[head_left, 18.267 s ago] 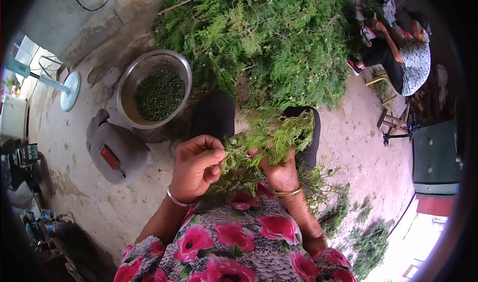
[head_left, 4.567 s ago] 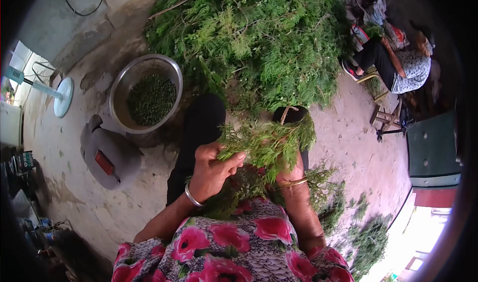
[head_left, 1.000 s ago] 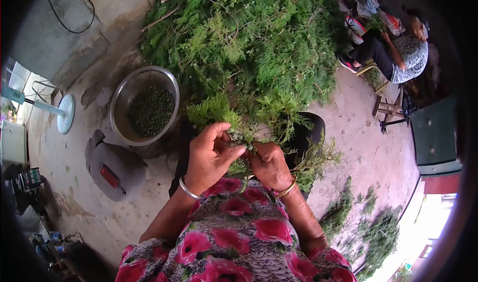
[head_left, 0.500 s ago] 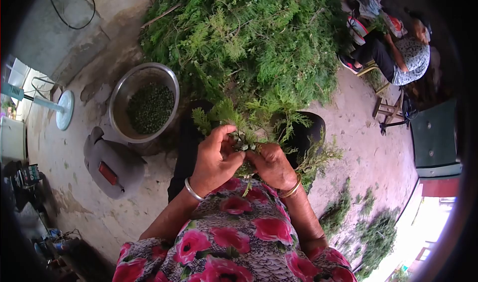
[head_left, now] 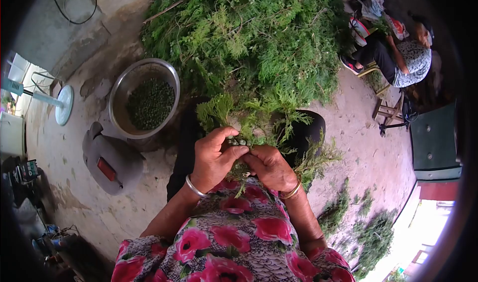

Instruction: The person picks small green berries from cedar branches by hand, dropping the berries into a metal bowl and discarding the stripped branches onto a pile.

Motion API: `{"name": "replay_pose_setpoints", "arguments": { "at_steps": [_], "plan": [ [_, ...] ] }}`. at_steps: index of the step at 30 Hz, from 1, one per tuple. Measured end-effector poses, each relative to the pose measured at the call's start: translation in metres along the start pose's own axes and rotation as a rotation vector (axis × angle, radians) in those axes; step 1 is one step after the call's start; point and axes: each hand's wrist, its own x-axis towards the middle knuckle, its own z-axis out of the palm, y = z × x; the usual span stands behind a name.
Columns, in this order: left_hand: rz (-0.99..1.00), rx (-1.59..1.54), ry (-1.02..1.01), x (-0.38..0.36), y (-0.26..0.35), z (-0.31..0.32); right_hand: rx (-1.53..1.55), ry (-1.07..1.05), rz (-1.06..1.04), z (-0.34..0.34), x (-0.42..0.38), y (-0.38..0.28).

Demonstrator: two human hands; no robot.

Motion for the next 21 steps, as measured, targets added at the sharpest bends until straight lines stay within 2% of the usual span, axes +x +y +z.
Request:
{"name": "replay_pose_setpoints", "arguments": {
  "at_steps": [3, 5, 6, 9, 11, 14, 15, 18, 19, 21],
  "plan": [
    [-0.046, -0.091, 0.027, 0.001, 0.002, -0.001, -0.015, -0.067, 0.001, -0.004, -0.002, 0.006],
    [-0.355, -0.339, -0.003, 0.004, 0.008, -0.010, -0.034, -0.070, -0.009, -0.005, -0.004, 0.003],
    [-0.380, -0.536, 0.078, 0.006, 0.003, -0.011, -0.053, -0.072, -0.020, -0.006, -0.004, 0.002],
    [-0.578, -0.925, 0.085, 0.022, -0.002, -0.035, 0.054, -0.044, 0.063, -0.008, -0.006, 0.001],
    [-0.575, -1.044, 0.038, 0.020, -0.001, -0.044, 0.030, -0.054, 0.032, -0.009, -0.005, 0.004],
    [-0.543, -1.256, 0.042, 0.012, 0.019, -0.045, 0.038, 0.067, 0.023, -0.003, -0.004, 0.000],
    [-0.545, -1.255, 0.044, 0.010, 0.024, -0.042, -0.027, 0.092, -0.019, -0.002, -0.002, 0.003],
    [-0.368, -0.638, -0.048, 0.006, 0.040, -0.033, -0.115, 0.107, -0.062, 0.001, 0.000, 0.002],
    [-0.267, -0.317, -0.014, 0.004, 0.038, -0.025, -0.139, 0.105, -0.066, 0.002, 0.001, 0.001],
    [0.000, -0.002, -0.017, 0.003, 0.023, -0.015, -0.210, 0.121, -0.103, 0.005, 0.001, 0.006]
  ]
}}
